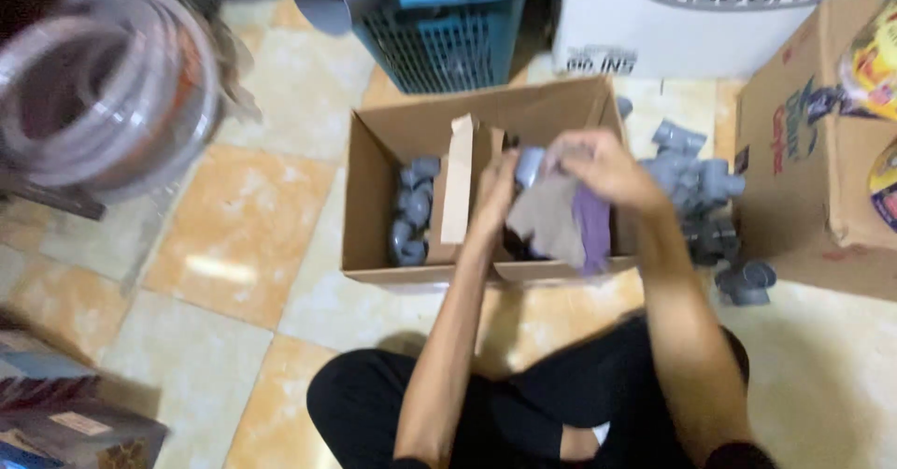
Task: Cleaning PVC pipe fittings with a cloth
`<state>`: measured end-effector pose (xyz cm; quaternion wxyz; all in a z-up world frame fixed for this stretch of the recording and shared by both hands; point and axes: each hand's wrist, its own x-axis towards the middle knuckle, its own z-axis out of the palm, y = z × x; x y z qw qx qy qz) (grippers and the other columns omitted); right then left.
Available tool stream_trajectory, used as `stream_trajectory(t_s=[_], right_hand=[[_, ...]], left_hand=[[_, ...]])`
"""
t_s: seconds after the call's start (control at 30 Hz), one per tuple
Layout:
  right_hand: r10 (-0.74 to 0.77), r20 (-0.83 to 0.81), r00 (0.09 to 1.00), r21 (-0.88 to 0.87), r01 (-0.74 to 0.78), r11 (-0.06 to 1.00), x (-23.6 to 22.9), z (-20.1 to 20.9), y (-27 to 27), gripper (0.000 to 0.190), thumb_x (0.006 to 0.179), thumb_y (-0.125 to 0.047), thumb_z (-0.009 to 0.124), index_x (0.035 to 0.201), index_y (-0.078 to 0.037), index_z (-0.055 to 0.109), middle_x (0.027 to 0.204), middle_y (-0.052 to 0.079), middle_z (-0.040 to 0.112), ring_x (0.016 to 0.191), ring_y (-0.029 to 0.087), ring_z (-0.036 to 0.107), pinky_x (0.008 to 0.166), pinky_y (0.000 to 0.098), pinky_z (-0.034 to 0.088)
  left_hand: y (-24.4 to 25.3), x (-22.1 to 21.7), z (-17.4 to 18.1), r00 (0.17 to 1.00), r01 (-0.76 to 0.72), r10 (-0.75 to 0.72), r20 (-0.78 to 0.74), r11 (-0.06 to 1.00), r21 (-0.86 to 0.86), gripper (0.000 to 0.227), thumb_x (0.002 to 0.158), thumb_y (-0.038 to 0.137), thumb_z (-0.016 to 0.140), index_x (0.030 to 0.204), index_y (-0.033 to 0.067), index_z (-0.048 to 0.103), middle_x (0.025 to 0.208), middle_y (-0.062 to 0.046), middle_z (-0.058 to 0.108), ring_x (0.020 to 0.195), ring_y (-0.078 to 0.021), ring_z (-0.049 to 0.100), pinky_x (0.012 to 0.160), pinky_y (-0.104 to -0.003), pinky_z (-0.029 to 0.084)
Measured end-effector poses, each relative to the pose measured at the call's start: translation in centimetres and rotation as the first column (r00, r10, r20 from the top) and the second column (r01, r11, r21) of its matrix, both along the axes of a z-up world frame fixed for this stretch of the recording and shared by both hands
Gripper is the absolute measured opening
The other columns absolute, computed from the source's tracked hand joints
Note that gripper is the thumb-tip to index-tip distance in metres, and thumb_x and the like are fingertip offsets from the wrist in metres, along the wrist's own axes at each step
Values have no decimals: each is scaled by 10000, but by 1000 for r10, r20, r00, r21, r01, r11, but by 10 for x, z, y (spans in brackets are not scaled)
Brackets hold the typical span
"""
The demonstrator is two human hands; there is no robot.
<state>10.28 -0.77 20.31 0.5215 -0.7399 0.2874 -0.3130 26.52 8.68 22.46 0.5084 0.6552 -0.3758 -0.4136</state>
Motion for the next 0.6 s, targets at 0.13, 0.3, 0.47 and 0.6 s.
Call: stream_trajectory(t_s=[0.13, 0.3, 0.47, 0.6], right_hand=[[-150, 188, 971, -107, 172, 979, -2, -19, 28, 328, 790, -43, 653, 1106, -65, 735, 1055, 95, 713, 1055, 219, 641, 990, 374, 479], [-355, 369, 859, -88, 412, 907, 3, 17, 64, 505, 837, -100, 684, 1334, -78, 597, 1214, 101, 633, 1216, 228, 579, 1107, 396, 409], [-652, 516, 555, -119, 800, 588, 53, 14, 96, 565, 923, -142, 704, 1410, -75, 426, 1288, 167, 473, 1201, 334, 507, 1057, 431, 375], [-711, -20, 703, -488, 614, 620, 65, -21, 96, 847, 857, -268, 799, 1549, -72, 351, 1446, 305, 327, 1319, 582, 385, 1033, 695, 362]], left_hand=[[21, -35, 12, 922, -84, 55, -383, 995, -61, 621, 1023, 435, 487, 1455, -11, 485, 1476, -286, 458, 1380, -445, 423, 1153, -554, 326], [18, -32, -15, 676, -350, 339, -655, 929, 119, 704, 952, 481, 611, 1527, 123, 419, 1574, -177, 289, 1426, -559, 300, 1171, -713, 122], [-7, -28, -53, 778, -220, 186, -600, 975, 17, 658, 980, 516, 525, 1487, 101, 462, 1474, -214, 403, 1351, -440, 387, 1132, -573, 275], [-21, -9, -102, 882, -136, 109, -459, 990, -26, 597, 991, 522, 449, 1403, 101, 547, 1337, -141, 527, 1227, -310, 490, 1063, -463, 363]])
